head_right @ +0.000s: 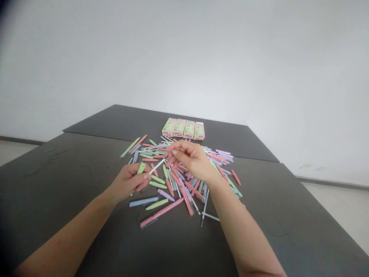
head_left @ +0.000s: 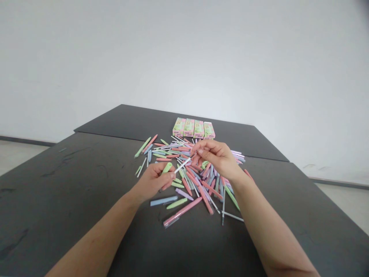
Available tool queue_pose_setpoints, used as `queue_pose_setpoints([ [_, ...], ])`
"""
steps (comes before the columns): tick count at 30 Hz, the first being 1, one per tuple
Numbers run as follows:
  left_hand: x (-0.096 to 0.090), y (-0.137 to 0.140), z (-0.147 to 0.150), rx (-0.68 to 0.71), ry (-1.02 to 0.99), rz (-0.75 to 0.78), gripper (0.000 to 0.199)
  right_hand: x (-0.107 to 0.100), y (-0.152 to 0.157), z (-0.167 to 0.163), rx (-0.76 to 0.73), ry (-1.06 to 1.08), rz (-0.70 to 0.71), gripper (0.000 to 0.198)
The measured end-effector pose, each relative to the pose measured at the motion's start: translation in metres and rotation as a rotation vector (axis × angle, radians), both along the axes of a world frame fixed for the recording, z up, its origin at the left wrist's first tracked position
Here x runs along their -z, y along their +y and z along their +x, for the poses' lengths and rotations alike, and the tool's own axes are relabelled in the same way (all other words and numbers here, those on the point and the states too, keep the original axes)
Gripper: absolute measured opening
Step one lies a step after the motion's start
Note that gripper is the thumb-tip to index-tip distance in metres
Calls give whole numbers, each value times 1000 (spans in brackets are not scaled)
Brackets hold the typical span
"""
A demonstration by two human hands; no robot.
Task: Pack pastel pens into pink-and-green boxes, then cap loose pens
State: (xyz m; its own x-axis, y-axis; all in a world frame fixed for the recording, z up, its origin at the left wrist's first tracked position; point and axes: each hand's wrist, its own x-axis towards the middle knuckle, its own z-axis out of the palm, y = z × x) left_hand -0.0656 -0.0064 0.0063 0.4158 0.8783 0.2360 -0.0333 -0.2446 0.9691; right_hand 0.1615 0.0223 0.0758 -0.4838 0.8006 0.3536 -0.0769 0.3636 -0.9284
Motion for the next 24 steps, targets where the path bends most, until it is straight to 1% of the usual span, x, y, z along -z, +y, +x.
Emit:
queue_pose_setpoints([
  [12,-1,0,-1,-23,18,-23,18,-3,-2,2,2,-14,-8,17],
  [16,-1,0,-1,-28,15,-28,20,-4,-1,3,-6,-3,-13,16],
  [24,-3,-1,-1,-33,21,-21,19,-5,-3,1,28,-39,-7,17],
])
